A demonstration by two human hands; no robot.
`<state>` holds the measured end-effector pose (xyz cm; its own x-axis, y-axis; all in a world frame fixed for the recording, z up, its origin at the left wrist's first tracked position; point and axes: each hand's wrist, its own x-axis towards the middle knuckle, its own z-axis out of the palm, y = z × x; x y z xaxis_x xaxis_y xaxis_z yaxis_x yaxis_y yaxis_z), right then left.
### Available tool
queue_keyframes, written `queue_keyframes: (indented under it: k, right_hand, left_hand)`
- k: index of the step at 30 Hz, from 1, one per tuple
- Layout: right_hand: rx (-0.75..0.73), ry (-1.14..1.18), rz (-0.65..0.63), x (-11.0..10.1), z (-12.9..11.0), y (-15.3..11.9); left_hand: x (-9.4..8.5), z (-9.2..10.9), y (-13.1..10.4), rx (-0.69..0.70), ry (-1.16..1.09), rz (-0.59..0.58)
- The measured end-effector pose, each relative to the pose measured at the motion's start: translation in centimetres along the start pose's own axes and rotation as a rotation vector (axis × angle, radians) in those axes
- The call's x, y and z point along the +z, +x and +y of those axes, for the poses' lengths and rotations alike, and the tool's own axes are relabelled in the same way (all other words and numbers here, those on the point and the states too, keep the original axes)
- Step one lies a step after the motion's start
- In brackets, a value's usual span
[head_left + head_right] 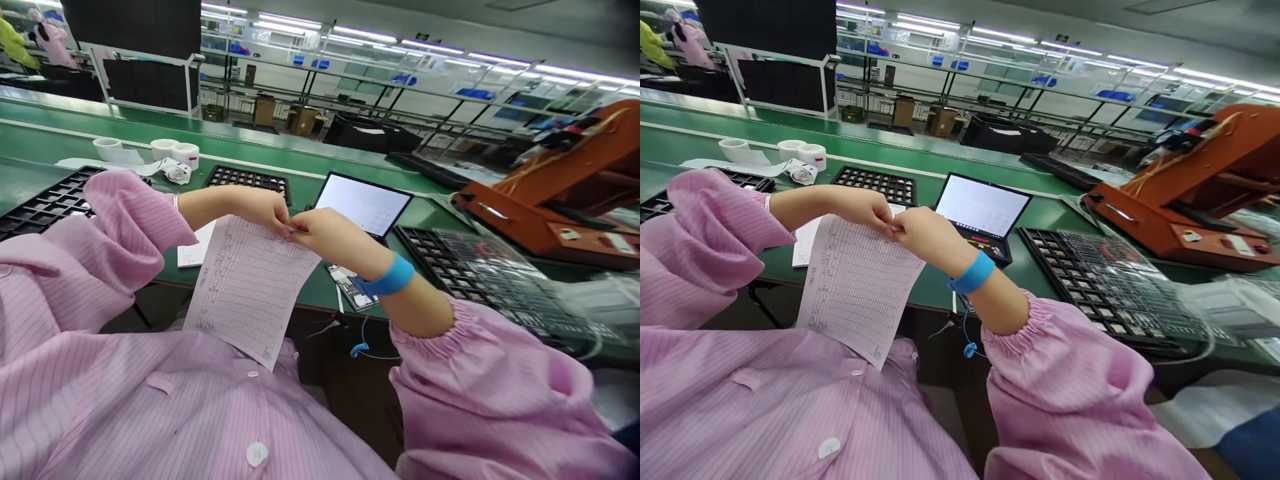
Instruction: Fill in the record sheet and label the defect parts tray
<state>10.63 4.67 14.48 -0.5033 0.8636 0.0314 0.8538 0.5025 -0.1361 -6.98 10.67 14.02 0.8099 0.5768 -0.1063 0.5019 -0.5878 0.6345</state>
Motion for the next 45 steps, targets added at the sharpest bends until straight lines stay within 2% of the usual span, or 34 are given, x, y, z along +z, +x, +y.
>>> queue_keyframes:
  k: [7,12,19,24,29,38,45]
  right_hand:
    - [-0.095,0.092,-0.042,3.0,1.0,5.4]
    - [-0.105,0.131,0.022,5.1,1.3,8.9]
    - [-0.103,0.120,0.004,7.5,1.5,12.4]
    - [-0.124,0.114,-0.085,8.3,1.5,14.3]
    - [-0.111,0.112,-0.098,9.0,1.2,15.4]
    - [-0.115,0.146,-0.091,9.8,1.7,15.8]
    - [-0.130,0.129,-0.044,10.4,1.1,14.4]
  left_hand:
    - [-0.7,-5.8,0.0,-0.109,-0.137,0.049]
    - [-1.0,-9.7,-0.1,-0.149,-0.237,0.100]
    - [-1.5,-14.2,-0.3,-0.208,-0.217,0.056]
    - [-1.6,-15.4,0.1,-0.249,-0.169,0.018]
    - [-1.7,-15.8,-0.3,-0.259,-0.163,-0.024]
    - [-1.6,-16.3,-0.6,-0.269,-0.156,-0.026]
    - [-0.8,-16.6,-1.3,-0.234,-0.268,-0.075]
